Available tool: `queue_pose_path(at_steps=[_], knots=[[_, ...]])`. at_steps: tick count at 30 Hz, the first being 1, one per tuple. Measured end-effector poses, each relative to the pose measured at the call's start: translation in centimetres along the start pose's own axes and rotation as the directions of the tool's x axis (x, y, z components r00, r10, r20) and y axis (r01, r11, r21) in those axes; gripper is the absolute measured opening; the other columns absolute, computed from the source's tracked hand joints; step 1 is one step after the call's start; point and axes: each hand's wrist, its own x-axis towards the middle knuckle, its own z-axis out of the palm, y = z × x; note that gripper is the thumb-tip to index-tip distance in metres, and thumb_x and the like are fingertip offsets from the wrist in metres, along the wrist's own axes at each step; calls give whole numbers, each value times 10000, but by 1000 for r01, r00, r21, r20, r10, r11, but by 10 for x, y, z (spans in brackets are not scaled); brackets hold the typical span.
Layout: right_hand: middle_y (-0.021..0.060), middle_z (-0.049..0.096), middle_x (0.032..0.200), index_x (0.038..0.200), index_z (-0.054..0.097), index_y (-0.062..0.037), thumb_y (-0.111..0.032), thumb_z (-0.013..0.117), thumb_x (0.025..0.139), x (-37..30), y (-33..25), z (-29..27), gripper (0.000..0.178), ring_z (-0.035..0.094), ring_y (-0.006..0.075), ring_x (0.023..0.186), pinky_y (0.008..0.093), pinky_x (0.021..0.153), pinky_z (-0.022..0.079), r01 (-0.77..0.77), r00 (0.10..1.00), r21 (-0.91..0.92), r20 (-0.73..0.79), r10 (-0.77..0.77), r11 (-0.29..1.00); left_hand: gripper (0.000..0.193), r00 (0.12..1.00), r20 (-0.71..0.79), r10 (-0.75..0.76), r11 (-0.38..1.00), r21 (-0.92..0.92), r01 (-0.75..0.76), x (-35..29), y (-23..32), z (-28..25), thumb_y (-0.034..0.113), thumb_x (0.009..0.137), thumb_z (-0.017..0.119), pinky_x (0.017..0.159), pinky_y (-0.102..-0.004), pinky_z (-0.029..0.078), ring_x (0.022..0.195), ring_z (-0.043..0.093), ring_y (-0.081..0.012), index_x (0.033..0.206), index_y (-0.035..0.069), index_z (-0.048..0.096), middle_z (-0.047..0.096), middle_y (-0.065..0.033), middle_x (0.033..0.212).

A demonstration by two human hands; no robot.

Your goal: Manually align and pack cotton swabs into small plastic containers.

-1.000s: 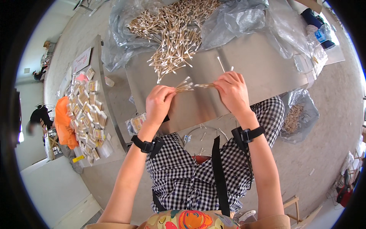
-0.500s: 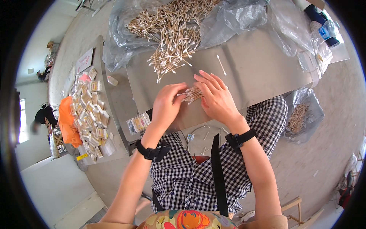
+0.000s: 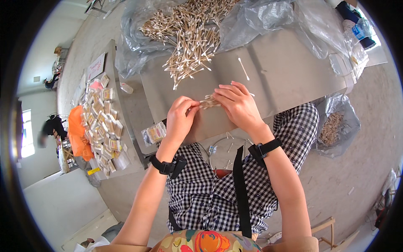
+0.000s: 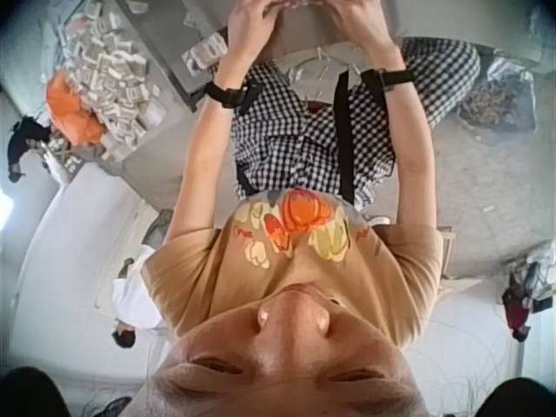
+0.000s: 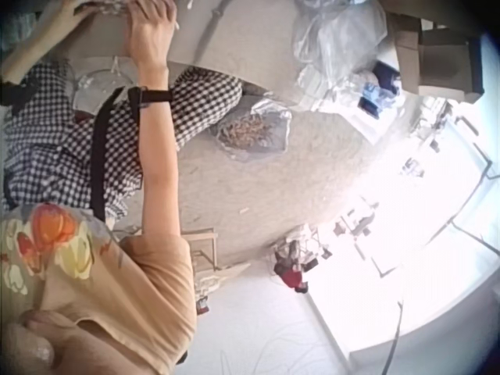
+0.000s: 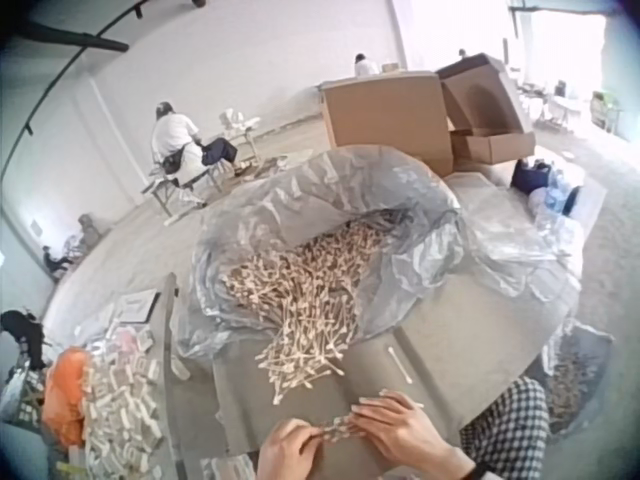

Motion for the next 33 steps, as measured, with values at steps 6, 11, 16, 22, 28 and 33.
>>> queue_pose_path(at_steps=[6, 11, 16, 22, 28, 33], knots=[[16, 701, 1140, 1051, 731, -92, -48, 727, 758, -1, 4, -2, 296, 625, 193, 1129, 420, 1057, 450, -22, 999, -35, -38, 20, 999, 61, 998, 4, 55, 998, 20, -55, 0, -4, -4, 16, 836, 700, 677, -355, 512, 783, 627, -262, 897, 19, 700, 628, -86, 871], [12, 708, 1099, 1004, 744, -86, -46, 730, 781, 1, 11, -7, 227, 638, 198, 1071, 415, 1040, 461, -53, 995, -55, -88, 48, 997, 38, 999, -39, -8, 1000, 6, 9, -6, -20, -12, 6, 861, 679, 669, -336, 515, 758, 637, -232, 897, 10, 687, 630, -87, 872], [3, 714, 1080, 994, 746, -79, -73, 746, 796, -1, 14, -6, 199, 637, 201, 1047, 408, 1021, 466, -100, 987, -56, -128, 93, 993, 33, 989, -87, -122, 990, 56, 127, -3, -36, -21, 8, 879, 670, 674, -319, 526, 736, 653, -209, 911, 4, 665, 637, -86, 882], [6, 706, 1119, 990, 749, -86, -80, 729, 812, 2, 3, -3, 179, 615, 205, 1114, 412, 1027, 463, 18, 999, -71, -26, -20, 997, 43, 991, -108, -83, 994, 66, 90, 6, -30, -17, 33, 869, 677, 694, -335, 533, 777, 674, -241, 906, 14, 666, 647, -93, 902], [17, 681, 1211, 1041, 731, -81, -64, 705, 830, 5, -18, 10, 213, 593, 214, 1206, 435, 1068, 435, 61, 998, -13, 22, -60, 998, 141, 987, -129, 100, 995, 11, -99, -1, 9, -8, 60, 844, 714, 686, -348, 530, 785, 666, -241, 960, 34, 638, 644, -86, 885], [19, 682, 1212, 1081, 718, -89, -54, 694, 842, 3, -12, 6, 243, 597, 205, 1210, 441, 1089, 414, 66, 995, -14, 79, -65, 998, 291, 936, 2, -353, 935, -27, 353, -64, 27, -19, 111, 776, 803, 656, -341, 520, 761, 658, -212, 901, 34, 552, 639, -76, 856]])
